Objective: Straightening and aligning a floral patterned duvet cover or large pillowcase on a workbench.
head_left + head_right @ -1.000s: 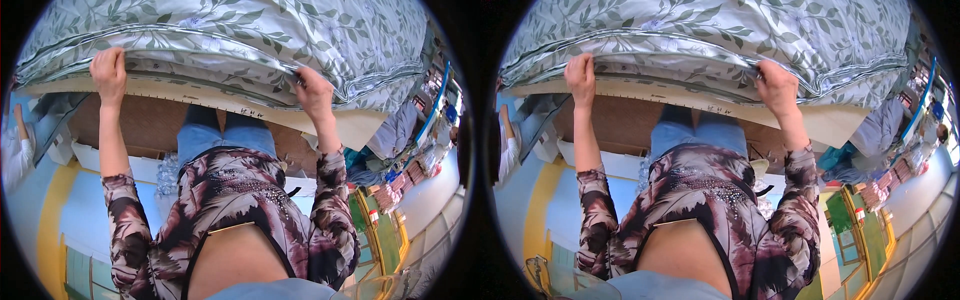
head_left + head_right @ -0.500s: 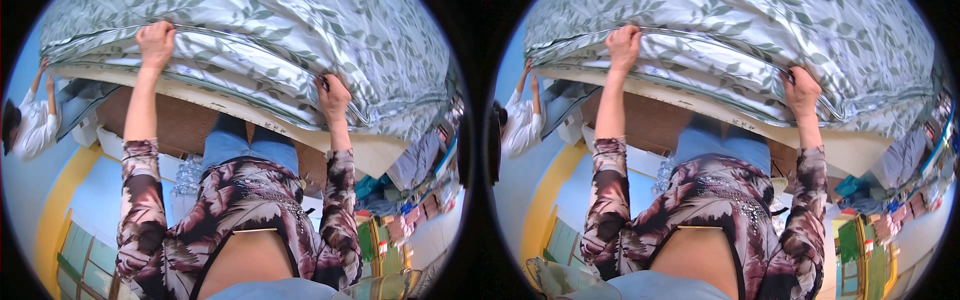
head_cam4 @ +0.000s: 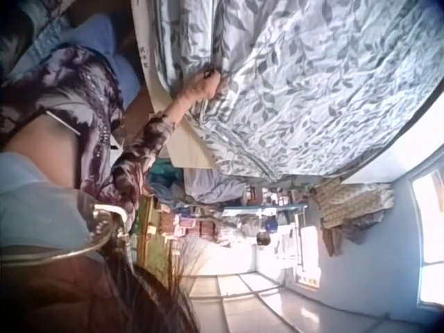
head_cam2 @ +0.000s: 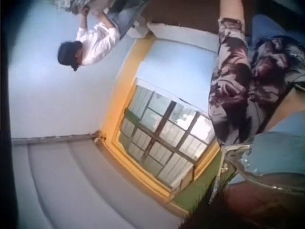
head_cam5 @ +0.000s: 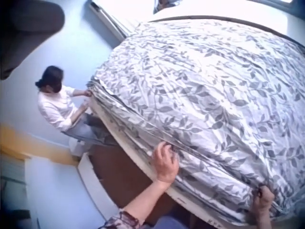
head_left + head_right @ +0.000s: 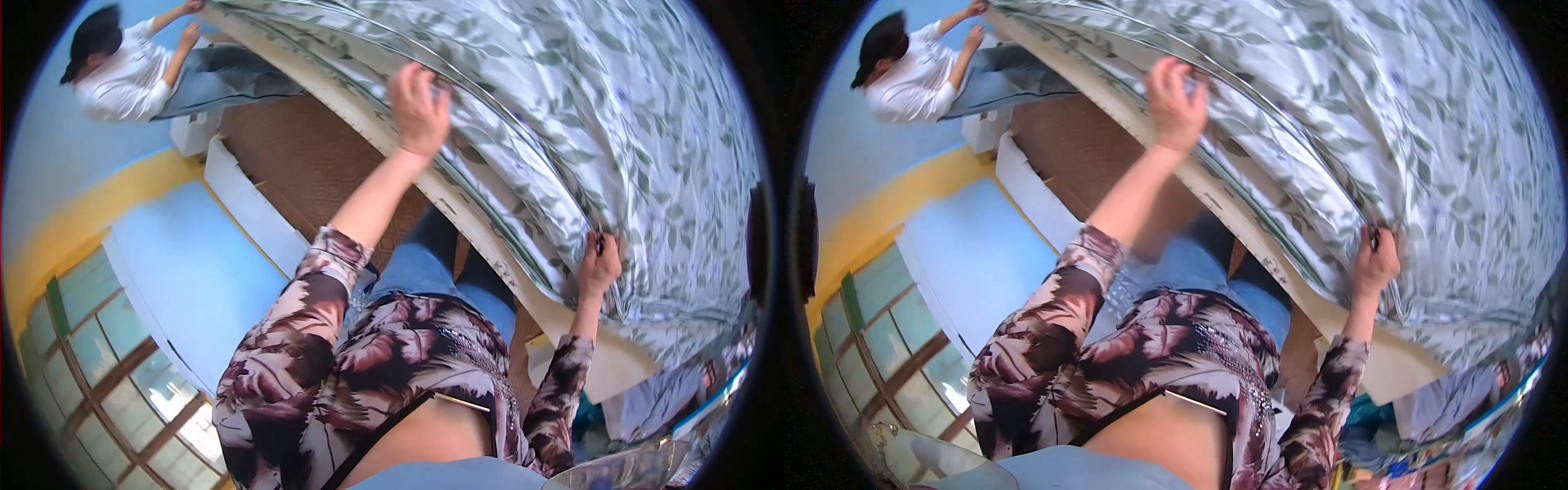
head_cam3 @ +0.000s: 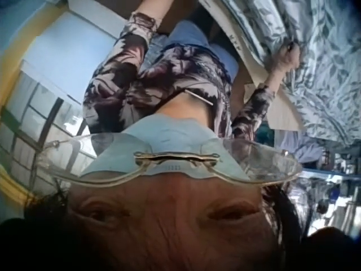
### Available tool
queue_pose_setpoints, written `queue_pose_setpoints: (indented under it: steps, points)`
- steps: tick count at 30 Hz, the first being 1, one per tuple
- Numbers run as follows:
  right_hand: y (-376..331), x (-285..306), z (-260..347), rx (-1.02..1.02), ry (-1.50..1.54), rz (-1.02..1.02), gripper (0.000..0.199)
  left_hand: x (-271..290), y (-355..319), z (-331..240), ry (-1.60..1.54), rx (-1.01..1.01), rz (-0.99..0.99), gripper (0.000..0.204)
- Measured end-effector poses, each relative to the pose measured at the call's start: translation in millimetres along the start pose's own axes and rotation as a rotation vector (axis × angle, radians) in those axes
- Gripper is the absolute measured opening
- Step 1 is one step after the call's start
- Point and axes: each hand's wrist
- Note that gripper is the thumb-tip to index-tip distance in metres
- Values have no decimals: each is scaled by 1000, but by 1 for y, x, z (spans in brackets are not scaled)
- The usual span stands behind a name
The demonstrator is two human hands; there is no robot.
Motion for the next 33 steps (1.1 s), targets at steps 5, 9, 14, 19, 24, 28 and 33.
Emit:
queue_pose_setpoints:
  steps: [5,9,14,19,24,28,33]
  points:
    - [-1,0,-2,-13,-1,27,17,17,-36,-37,18,-25,200,58]
    - [-3,-1,-6,-21,-25,35,14,9,-42,-79,13,13,264,72]
    - [-3,-3,-10,-2,-14,48,15,17,-47,-90,-144,102,245,77]
    - [-1,0,-6,9,-50,40,17,65,-97,-94,-270,341,95,73]
    - [1,3,-3,-4,-27,42,20,77,-134,-97,-309,943,152,57]
    - [1,-1,-2,-9,-21,52,20,64,-130,-77,-387,1134,146,48]
    - [1,2,-6,22,-30,31,20,46,-97,-7,25,766,-248,39]
Point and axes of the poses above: each hand's wrist, its own y-axis towards the middle knuckle, its own x-axis out of the back of the hand, z = x × y, and after that the axes turned 14 degrees about -z, right-handed
